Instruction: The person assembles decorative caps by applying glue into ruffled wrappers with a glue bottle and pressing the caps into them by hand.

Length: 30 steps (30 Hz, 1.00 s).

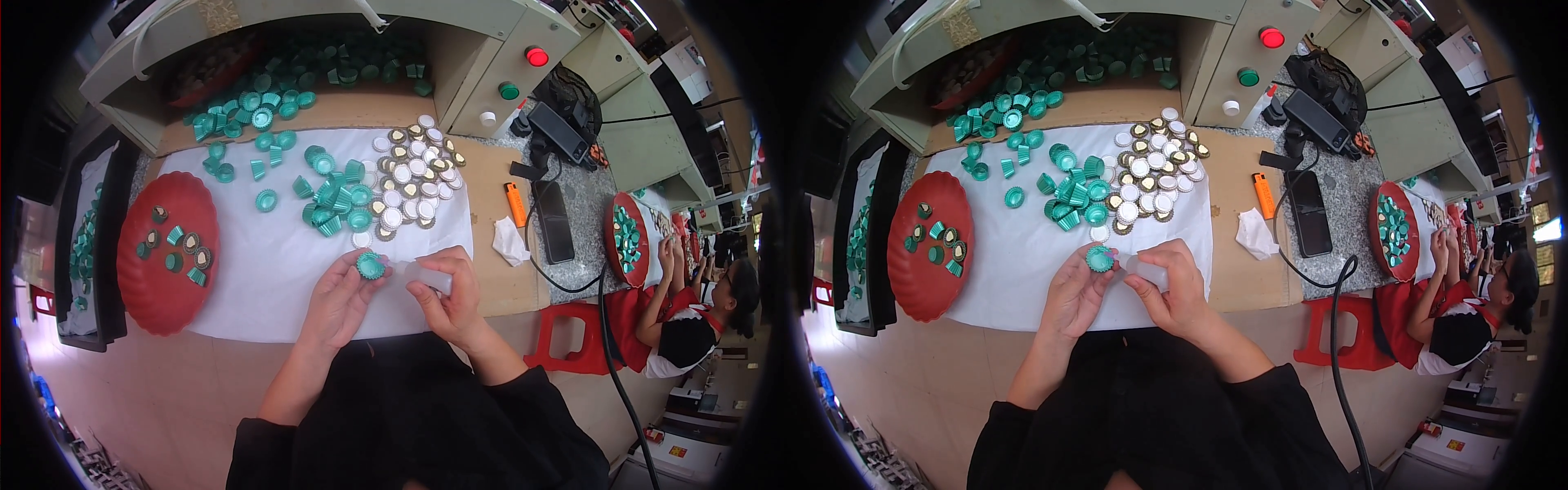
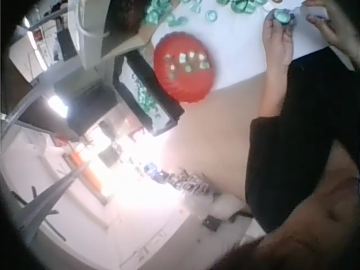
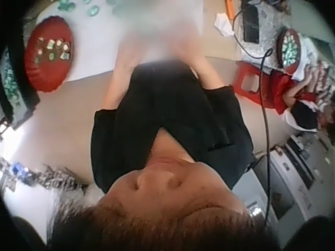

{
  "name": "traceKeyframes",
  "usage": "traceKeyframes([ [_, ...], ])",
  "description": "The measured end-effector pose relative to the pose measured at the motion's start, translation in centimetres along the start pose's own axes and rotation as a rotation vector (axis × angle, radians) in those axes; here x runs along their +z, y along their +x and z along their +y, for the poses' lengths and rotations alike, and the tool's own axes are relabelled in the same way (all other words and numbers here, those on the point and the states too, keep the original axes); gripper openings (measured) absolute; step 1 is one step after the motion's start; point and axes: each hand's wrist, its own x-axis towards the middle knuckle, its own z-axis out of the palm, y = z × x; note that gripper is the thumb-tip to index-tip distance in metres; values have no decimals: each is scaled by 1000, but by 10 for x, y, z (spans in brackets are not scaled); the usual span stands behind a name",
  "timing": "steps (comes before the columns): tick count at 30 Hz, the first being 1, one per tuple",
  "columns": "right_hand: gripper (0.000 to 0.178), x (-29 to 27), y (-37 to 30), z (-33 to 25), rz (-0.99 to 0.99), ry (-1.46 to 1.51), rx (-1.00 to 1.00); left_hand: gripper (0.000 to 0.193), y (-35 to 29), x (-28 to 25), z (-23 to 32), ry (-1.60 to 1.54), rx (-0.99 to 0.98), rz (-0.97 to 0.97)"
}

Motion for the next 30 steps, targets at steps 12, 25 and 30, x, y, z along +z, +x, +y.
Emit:
traceKeyframes([
  [12,32,-6,4,-2,-17,-56,-38,29,2,-1,-2,49,39,9],
  [25,29,-20,16,-15,-165,-64,24,34,4,0,-4,42,72,9],
  [30,26,-18,10,-8,-48,10,49,35,2,1,0,49,16,-3],
])
